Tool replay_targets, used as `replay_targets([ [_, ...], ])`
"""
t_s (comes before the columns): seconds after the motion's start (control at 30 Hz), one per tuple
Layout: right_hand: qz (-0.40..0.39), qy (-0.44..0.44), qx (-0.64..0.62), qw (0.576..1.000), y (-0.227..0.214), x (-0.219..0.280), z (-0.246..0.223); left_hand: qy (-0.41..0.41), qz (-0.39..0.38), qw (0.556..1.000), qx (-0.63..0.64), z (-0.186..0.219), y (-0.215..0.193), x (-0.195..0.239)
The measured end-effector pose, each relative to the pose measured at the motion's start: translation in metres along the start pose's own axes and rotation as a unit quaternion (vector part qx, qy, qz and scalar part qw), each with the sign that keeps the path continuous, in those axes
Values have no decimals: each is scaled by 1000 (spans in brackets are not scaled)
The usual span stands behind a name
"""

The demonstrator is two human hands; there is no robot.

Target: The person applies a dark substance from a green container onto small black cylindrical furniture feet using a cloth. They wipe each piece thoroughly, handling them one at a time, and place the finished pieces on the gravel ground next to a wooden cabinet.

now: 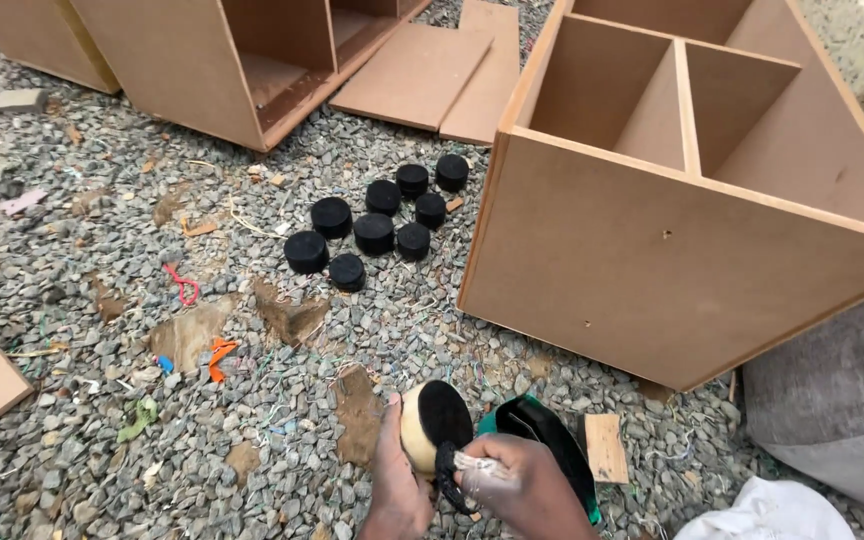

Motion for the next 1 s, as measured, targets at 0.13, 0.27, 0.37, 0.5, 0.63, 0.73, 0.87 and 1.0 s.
replay_targets([
  [0.13, 106, 10, -151, 983, -16, -6, 4, 27, 24, 999, -32, 2, -1, -2],
  [0.27, 169, 115, -194, 959, -27, -10, 28, -65, 56, 996, -1, 5, -7, -11],
  [0.37, 200, 131, -243, 940, -31, -18, 38, -76, 70, 994, 33, 10, -1, -11],
  [0.5, 196, 143, -258, 935, -35, -19, 65, -118, 57, 989, 73, 10, 2, -6],
  [0.63, 159, 186, 29, 969, -50, -21, 87, -165, 98, 981, -7, 6, -3, -6],
  [0.73, 85, 225, 140, 960, -43, -20, 112, -159, 80, 977, -120, -3, -10, -9],
  [0.87, 35, 215, 128, 968, -21, -39, 159, -95, -22, 992, -80, -12, -13, -18],
  [1.0, -34, 211, 247, 945, -5, -61, 212, -24, 5, 981, -190, -19, -20, -33],
])
Point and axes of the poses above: each hand's wrist, its own x-axis away from the middle knuckle, its own y-axis out of the palm, z = x × y, the point moved 1 cm from there along -x, towards the middle knuckle, and after that the axes turned 12 degrees about -y, right-handed, at the moved point
